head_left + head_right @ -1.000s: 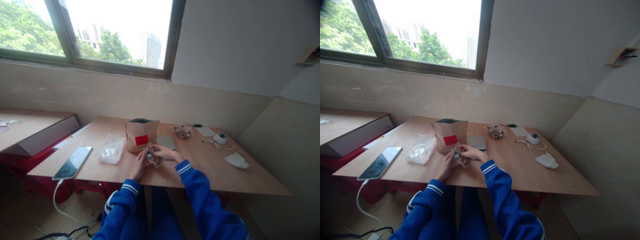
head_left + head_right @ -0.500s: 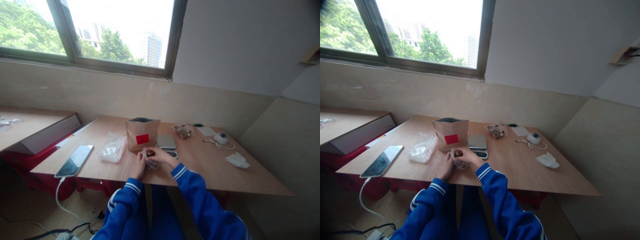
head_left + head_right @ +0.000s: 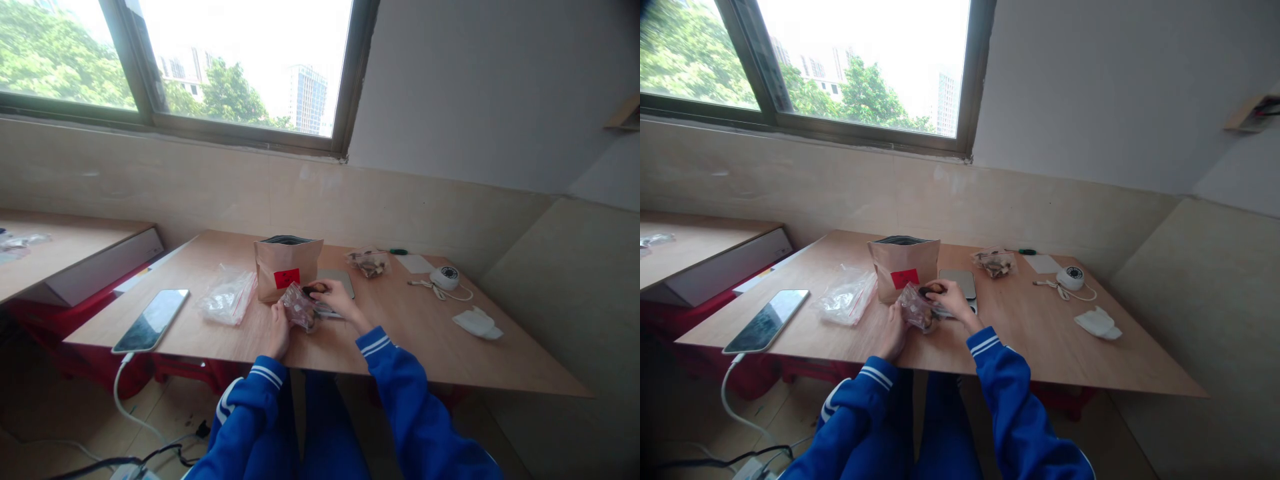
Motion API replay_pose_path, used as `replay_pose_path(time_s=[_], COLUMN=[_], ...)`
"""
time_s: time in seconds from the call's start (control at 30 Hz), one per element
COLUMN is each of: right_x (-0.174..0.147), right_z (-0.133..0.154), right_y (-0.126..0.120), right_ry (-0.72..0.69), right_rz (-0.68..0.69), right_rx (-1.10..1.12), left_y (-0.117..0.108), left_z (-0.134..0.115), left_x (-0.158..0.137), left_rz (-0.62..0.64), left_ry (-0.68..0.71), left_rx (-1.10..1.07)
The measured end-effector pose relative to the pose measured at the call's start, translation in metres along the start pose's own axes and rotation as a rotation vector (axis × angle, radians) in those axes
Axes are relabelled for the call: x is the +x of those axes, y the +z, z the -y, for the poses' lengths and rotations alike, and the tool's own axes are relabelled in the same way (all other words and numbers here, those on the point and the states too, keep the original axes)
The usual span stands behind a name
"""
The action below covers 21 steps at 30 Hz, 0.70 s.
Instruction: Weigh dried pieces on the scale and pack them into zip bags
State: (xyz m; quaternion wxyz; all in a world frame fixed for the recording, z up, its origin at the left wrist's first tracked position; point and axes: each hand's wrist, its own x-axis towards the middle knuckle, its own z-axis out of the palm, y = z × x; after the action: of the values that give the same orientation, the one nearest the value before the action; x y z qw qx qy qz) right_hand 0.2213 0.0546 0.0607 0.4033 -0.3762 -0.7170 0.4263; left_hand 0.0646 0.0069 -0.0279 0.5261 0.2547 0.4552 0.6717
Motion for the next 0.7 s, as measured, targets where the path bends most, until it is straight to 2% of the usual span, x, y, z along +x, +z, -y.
replay_pose_path(time_s=[0.1, 0.23, 0.37, 0.47, 0.53, 0.63, 0.7], right_x=[0.007, 0.027, 0.061, 0.083, 0.091, 0.092, 0.089], right_z=[0.022, 0.072, 0.112, 0.118, 0.114, 0.102, 0.095], right_y=[-0.008, -0.014, -0.012, -0.004, 0.003, 0.01, 0.013], right_ry=[-0.05, -0.196, -0.365, -0.38, -0.385, -0.435, -0.471], right_rz=[-0.063, -0.145, -0.229, -0.236, -0.167, -0.071, -0.08], right_rx=[0.048, 0.132, 0.016, -0.135, -0.235, -0.332, -0.374], left_y=[0.0, -0.003, -0.003, -0.001, 0.0, 0.0, 0.0], left_z=[0.0, 0.002, 0.0, -0.002, -0.003, -0.003, -0.002], left_x=[0.0, 0.002, 0.001, -0.001, -0.002, -0.003, -0.002], left_rz=[0.01, 0.047, 0.074, 0.066, 0.059, 0.066, 0.065], left_ry=[-0.004, -0.017, -0.022, 0.004, 0.014, 0.014, 0.043], left_rx=[-0.025, -0.05, -0.049, 0.011, 0.035, 0.031, 0.051])
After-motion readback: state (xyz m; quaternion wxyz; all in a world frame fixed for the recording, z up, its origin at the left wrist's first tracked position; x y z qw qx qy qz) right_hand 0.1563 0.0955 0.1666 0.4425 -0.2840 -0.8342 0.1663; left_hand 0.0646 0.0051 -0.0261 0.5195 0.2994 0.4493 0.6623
